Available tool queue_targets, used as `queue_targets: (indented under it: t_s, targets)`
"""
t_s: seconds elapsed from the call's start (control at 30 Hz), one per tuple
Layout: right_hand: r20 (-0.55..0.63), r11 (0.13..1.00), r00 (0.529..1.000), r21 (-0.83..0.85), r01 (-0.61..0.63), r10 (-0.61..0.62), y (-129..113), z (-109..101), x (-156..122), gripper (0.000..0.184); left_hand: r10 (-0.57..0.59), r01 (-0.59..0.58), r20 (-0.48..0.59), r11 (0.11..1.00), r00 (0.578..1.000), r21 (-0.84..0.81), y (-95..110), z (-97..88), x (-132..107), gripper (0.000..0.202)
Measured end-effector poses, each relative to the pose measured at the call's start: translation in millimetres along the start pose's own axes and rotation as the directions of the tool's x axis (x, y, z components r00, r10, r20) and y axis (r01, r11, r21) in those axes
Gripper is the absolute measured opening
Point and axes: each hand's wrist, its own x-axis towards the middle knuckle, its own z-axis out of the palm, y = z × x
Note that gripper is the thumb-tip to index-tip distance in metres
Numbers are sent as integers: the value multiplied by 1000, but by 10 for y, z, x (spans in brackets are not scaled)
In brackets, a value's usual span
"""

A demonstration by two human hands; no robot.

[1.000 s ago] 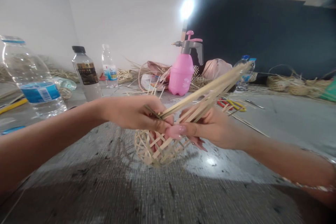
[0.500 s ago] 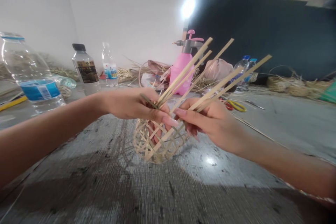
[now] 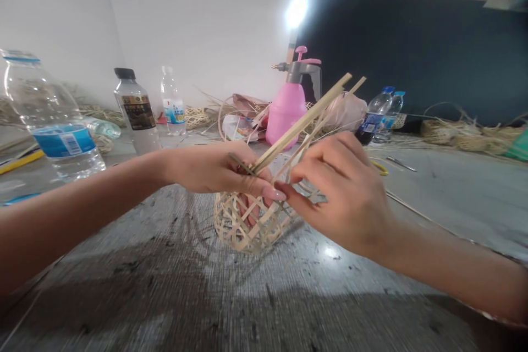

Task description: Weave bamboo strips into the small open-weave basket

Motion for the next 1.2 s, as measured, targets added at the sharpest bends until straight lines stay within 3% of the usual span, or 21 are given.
queue_targets:
  t_s: [0.13,0.37,0.47,0.57,0.73,0.87,1.07,1.2]
  targets:
    - [-47,992,991,12,125,-124,-35,5,-15,11,44,-43,-29,999,999,14,-9,1,12,19]
    - [95,956,982,261,136,-166,6,78,-41,20,42,-39,-46,996,998,77,7,4,18,24]
    - [211,914,969,405,33,-128,32,65,-14,21,45,-42,-40,996,998,75,5,6,20,23]
    - [244,860,964,510,-35,-105,57,32,12,20,46,-43,-37,996,998,83,7,4,18,22]
    - [341,743,926,660,-112,-162,116,-13,24,21,37,-37,1,996,999,77,10,-5,6,21]
    - [320,672,933,729,-132,-164,160,-4,21,22,75,-75,-2,995,997,63,-16,-3,7,19]
    - [268,726,946,685,-53,-183,164,33,32,32,70,-71,11,992,997,100,-25,-16,4,19]
    - [257,715,942,699,-26,-217,150,36,43,37,39,-48,67,990,997,131,39,-41,-9,23]
